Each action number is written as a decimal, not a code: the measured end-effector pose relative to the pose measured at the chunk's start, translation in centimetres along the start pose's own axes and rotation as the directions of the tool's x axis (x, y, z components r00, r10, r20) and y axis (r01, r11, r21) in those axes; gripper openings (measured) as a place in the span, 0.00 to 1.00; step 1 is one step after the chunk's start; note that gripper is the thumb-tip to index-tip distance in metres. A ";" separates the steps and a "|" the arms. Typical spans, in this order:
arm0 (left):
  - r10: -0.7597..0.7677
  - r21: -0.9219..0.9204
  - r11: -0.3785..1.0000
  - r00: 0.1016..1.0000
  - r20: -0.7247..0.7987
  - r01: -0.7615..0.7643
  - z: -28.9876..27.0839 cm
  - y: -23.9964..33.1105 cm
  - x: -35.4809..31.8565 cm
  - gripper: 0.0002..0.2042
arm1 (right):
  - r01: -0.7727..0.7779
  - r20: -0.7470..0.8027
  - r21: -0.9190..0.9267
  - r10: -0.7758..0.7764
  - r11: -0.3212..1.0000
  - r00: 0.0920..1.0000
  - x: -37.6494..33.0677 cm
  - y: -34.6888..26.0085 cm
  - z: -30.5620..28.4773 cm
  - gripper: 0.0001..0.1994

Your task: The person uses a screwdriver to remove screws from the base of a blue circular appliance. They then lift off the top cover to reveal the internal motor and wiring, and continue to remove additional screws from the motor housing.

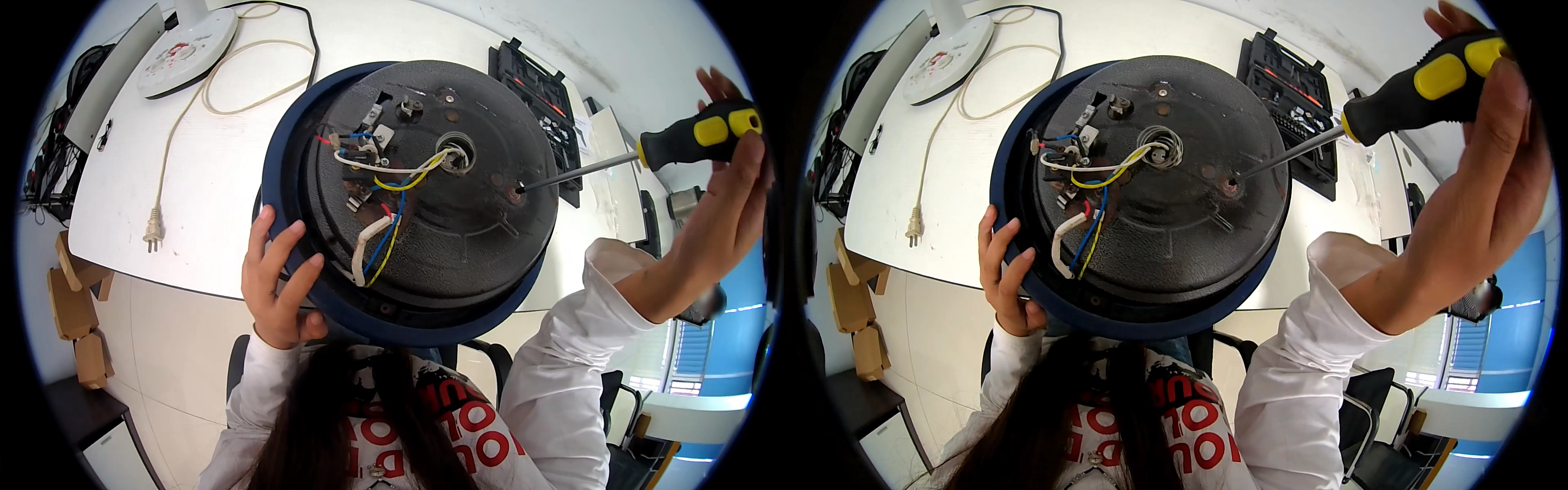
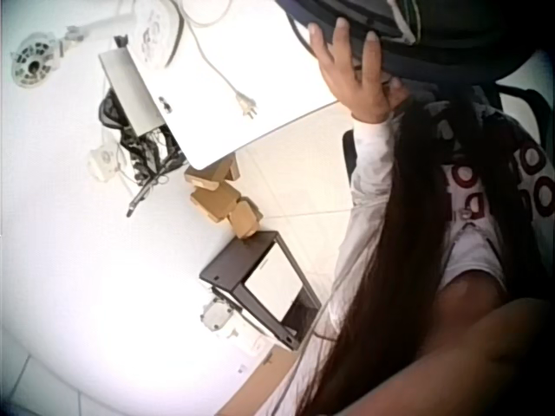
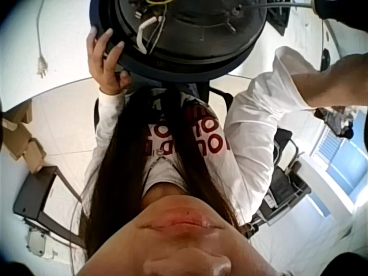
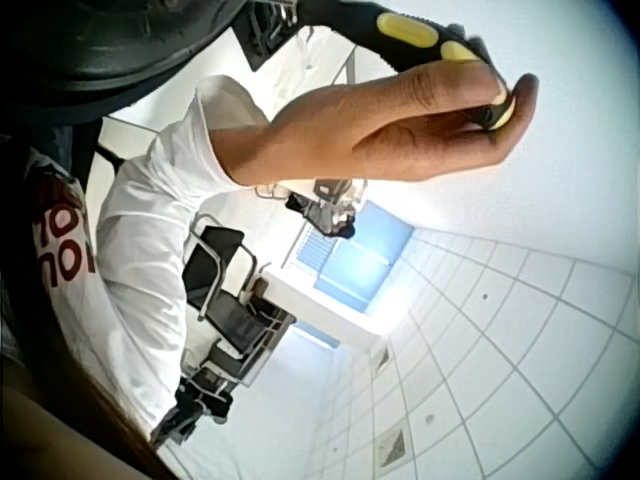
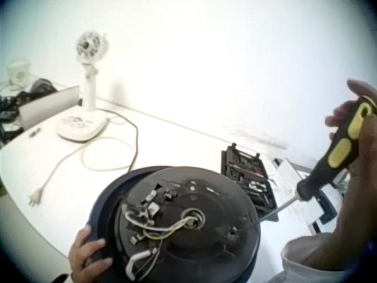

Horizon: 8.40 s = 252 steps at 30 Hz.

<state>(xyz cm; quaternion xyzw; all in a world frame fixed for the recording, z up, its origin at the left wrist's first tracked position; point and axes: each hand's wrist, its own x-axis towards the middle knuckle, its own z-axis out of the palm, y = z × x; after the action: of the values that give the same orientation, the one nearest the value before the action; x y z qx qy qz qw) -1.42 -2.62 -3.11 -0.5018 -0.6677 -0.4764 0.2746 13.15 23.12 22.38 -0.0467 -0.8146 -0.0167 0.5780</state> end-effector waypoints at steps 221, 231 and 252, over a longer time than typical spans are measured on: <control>-0.134 -0.208 0.970 0.991 -0.028 0.126 -1.5 -0.9 0.2 0.26 | -0.051 0.893 -0.203 0.206 0.978 0.399 8.0 -8.9 -4.0 0.15; -0.134 -0.202 0.972 0.990 -0.041 0.123 -1.3 -1.0 -0.1 0.27 | 0.173 0.932 -0.222 0.157 0.959 0.327 8.6 -8.4 -6.2 0.17; -0.155 -0.198 0.969 0.988 -0.027 0.147 -1.2 -0.9 -0.7 0.27 | 0.466 0.925 -0.321 0.166 0.824 0.342 9.1 -6.9 -7.7 0.18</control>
<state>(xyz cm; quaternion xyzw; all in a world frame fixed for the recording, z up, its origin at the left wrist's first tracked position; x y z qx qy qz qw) -2.18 -4.04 -3.51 -0.4639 -0.6479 -0.5698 0.2010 16.71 16.11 33.69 -0.1277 -0.9537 -0.2708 -0.0301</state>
